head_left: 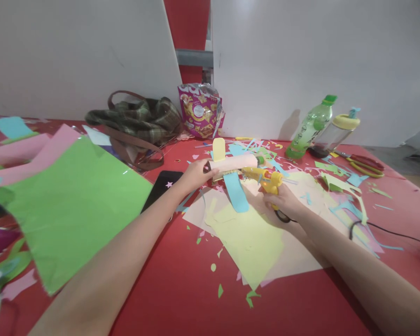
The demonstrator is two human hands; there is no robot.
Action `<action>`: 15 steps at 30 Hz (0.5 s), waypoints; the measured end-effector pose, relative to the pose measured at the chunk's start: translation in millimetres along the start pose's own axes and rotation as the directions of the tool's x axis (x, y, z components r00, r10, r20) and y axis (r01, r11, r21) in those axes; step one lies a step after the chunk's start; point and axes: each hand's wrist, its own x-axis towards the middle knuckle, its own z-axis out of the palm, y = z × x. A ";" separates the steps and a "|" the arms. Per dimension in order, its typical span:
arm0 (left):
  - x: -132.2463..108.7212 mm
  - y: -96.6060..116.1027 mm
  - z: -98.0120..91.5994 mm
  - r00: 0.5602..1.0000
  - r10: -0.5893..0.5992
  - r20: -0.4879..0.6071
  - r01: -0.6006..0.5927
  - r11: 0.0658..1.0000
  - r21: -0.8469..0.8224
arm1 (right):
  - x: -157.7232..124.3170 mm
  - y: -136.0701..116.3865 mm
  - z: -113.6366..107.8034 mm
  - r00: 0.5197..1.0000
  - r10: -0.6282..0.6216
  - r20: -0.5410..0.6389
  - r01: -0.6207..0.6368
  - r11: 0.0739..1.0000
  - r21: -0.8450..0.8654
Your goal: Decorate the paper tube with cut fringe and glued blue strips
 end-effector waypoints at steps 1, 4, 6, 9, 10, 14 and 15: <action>0.1 0.0 -0.1 1.000 -0.001 0.000 0.001 1.000 0.001 | -0.3 1.1 -0.1 1.000 0.004 0.002 -0.004 1.000 -0.001; 0.3 0.2 -0.4 1.000 -0.004 0.000 0.004 1.000 0.004 | -0.1 4.0 0.6 1.000 0.022 0.004 -0.021 1.000 -0.006; 0.2 0.2 -0.5 1.000 -0.003 0.003 0.003 1.000 0.002 | 0.4 4.7 1.2 1.000 0.028 0.004 -0.028 0.999 -0.017; 0.2 0.2 -0.6 1.000 -0.002 0.007 0.002 1.000 -0.002 | 0.6 3.3 1.5 0.999 0.035 0.002 -0.035 0.999 -0.036; 0.1 0.3 -0.6 1.000 -0.003 0.008 0.003 1.000 -0.003 | 0.5 2.5 1.5 0.999 0.039 0.000 -0.039 0.998 -0.043; -0.1 1.1 -0.7 1.000 -0.007 0.006 0.007 1.000 -0.006 | 0.2 0.2 1.4 0.999 0.043 -0.004 -0.043 0.997 -0.062; -0.2 1.4 -0.8 1.000 -0.008 0.004 0.008 1.000 -0.006 | 0.1 0.1 1.4 0.999 0.040 -0.004 -0.041 0.997 -0.066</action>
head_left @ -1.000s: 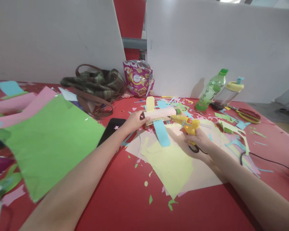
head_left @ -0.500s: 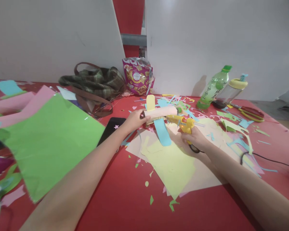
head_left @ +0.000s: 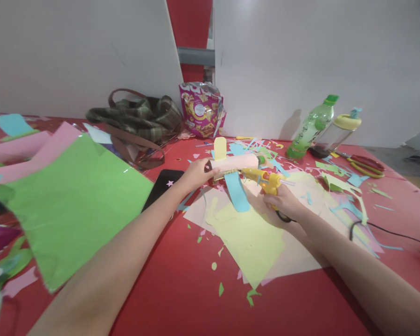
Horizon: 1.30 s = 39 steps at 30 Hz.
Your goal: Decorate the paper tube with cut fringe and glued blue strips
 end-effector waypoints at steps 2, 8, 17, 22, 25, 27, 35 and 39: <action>-0.1 0.6 -0.2 1.000 0.001 0.000 -0.001 1.000 0.000 | 0.1 0.2 -0.1 1.000 -0.005 0.000 0.005 1.000 -0.005; -0.4 0.8 -0.3 1.000 0.006 -0.001 -0.006 1.000 0.001 | 0.1 0.8 -0.8 1.000 -0.021 0.013 0.021 1.000 -0.019; -0.5 -0.6 0.1 1.000 0.006 0.005 -0.006 1.000 0.004 | -0.1 -1.5 -1.3 0.998 -0.033 0.047 0.036 0.996 -0.076; -0.3 0.2 -0.4 1.000 0.000 0.004 0.000 1.000 0.011 | -1.6 -5.1 -0.4 0.999 -0.047 0.004 0.047 0.984 -0.169; -0.4 0.8 -0.4 1.000 -0.001 0.002 0.001 1.000 0.012 | -3.5 -6.9 -1.5 0.993 -0.084 -0.078 0.061 0.965 -0.256; -0.4 0.8 -0.3 1.000 -0.004 -0.001 0.004 1.000 0.013 | -4.6 -7.8 -3.7 0.985 -0.122 -0.120 0.079 0.947 -0.310; 1.0 -2.2 0.6 1.000 0.005 -0.009 -0.005 1.000 0.016 | -5.9 -14.9 -15.7 0.957 -0.053 -0.286 -0.190 0.632 -0.752; 2.0 -3.3 1.2 1.000 0.017 -0.001 -0.017 1.000 0.008 | -7.8 -13.7 -23.3 0.936 0.074 -0.343 -0.335 0.479 -0.811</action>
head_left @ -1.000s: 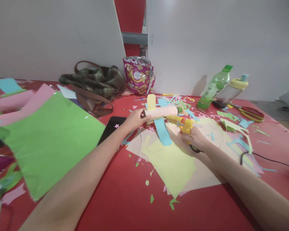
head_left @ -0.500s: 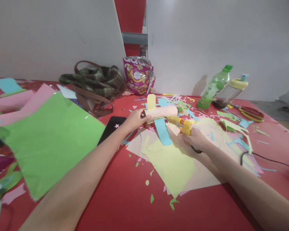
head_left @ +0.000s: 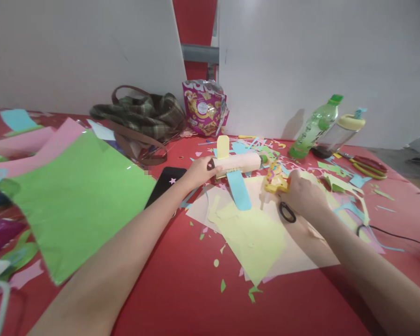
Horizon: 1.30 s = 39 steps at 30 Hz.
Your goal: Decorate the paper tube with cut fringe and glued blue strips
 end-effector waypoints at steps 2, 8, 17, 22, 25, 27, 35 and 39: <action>0.0 0.1 0.0 1.000 -0.003 -0.001 0.003 1.000 -0.003 | 1.8 5.7 1.1 0.998 0.049 0.034 -0.048 0.998 -0.032; -1.4 2.5 -1.1 1.000 -0.005 0.005 0.005 1.000 -0.014 | 9.6 23.4 5.2 0.990 0.005 0.143 0.007 0.996 -0.087; 0.3 -0.4 0.3 1.000 -0.014 0.004 0.014 1.000 -0.021 | -38.9 -25.6 -15.4 0.891 -0.434 -0.134 0.442 0.896 0.039; -0.8 0.7 0.0 1.000 -0.007 0.004 0.007 1.000 -0.013 | -86.0 -78.2 -0.2 0.440 -0.881 -0.173 0.822 0.318 0.472; -1.8 2.0 -0.2 1.000 -0.016 -0.002 0.016 1.000 -0.007 | -99.4 -90.0 10.6 0.423 -0.882 -0.210 0.802 0.256 0.539; -2.1 2.4 -0.2 1.000 -0.020 -0.007 0.020 1.000 -0.007 | -102.7 -91.8 16.4 0.450 -0.867 -0.213 0.783 0.268 0.562; -3.0 4.2 -1.3 1.000 -0.014 -0.007 0.014 1.000 -0.021 | -102.9 -94.8 26.7 0.519 -0.836 -0.177 0.751 0.347 0.561; -3.4 4.8 -1.6 1.000 -0.015 -0.014 0.015 1.000 -0.023 | -104.0 -95.2 23.8 0.508 -0.845 -0.169 0.760 0.346 0.550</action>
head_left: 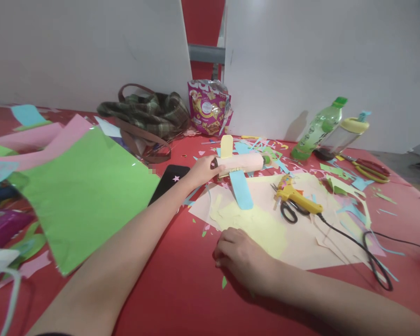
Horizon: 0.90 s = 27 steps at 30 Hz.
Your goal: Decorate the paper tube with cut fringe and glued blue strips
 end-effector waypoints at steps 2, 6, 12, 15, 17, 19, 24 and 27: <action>0.1 -0.6 0.1 1.000 -0.001 -0.002 0.001 1.000 0.002 | -0.6 -1.6 -1.1 1.000 -0.004 0.021 0.004 1.000 0.004; 0.4 -1.7 0.0 1.000 0.012 0.005 -0.012 1.000 0.000 | -1.9 -3.5 -1.2 0.999 0.042 -0.001 -0.042 0.999 -0.007; 0.2 -1.3 -0.4 1.000 0.026 0.003 -0.026 1.000 0.005 | -4.8 -8.7 -2.1 1.000 0.004 0.021 -0.002 0.994 -0.109; 0.7 -1.9 0.5 1.000 0.023 0.007 -0.023 1.000 0.006 | -4.7 -7.9 -7.6 0.997 -0.076 0.027 0.080 0.979 -0.188; 1.0 -2.4 1.0 1.000 0.019 0.007 -0.019 1.000 0.006 | -1.3 -0.5 -16.2 0.994 -0.103 -0.041 0.090 0.966 -0.241; 1.2 -2.6 1.4 1.000 0.015 0.006 -0.015 1.000 0.006 | 5.4 13.7 -29.8 0.979 -0.075 -0.191 0.017 0.957 -0.288; 1.5 -2.4 1.2 1.000 0.002 0.004 -0.002 1.000 0.013 | 29.4 62.2 -72.1 0.843 0.081 -0.532 -0.255 0.931 -0.263; 2.3 -3.3 1.3 1.000 -0.008 0.001 0.008 1.000 0.022 | 41.2 84.6 -87.7 0.781 0.122 -0.612 -0.334 0.910 -0.245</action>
